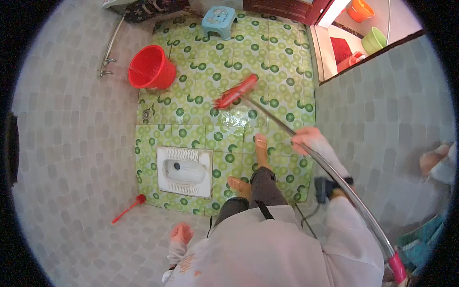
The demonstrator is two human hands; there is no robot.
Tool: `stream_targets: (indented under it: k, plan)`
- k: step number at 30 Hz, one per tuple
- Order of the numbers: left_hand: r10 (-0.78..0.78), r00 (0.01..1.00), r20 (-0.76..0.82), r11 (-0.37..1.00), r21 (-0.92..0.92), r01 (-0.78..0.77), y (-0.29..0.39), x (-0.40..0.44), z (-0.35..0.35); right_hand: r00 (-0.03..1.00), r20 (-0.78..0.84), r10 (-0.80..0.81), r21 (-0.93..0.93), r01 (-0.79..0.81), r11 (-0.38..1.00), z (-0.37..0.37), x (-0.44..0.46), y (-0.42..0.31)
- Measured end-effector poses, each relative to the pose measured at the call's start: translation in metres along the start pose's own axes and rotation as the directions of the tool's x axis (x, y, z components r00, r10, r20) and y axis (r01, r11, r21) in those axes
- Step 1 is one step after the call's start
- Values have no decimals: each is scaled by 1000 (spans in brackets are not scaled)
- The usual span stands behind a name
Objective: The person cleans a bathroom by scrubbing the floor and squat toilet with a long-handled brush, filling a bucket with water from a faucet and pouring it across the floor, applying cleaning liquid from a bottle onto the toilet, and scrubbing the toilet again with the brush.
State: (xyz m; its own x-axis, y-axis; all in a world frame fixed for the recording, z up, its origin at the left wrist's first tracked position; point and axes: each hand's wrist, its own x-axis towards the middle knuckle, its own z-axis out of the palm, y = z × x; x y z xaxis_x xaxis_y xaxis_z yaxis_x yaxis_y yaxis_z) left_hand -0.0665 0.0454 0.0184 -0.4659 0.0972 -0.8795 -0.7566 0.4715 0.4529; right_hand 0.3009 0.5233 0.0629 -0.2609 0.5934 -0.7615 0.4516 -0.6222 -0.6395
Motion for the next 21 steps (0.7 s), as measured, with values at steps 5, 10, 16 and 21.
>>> stream_targets:
  k: [5,10,16,21]
  plan:
    - [-67,993,96,991,122,55,-26,9,34,968,-198,156,61,-147,987,-85,-6,26]
    - [-135,988,72,971,207,118,-29,-5,82,995,-93,39,-137,-52,989,-80,54,1]
    - [-85,995,59,960,273,66,10,-10,155,922,360,-143,-404,292,867,-16,206,-58]
    - [276,843,462,779,407,-477,82,-22,271,954,296,-41,6,41,999,0,198,-120]
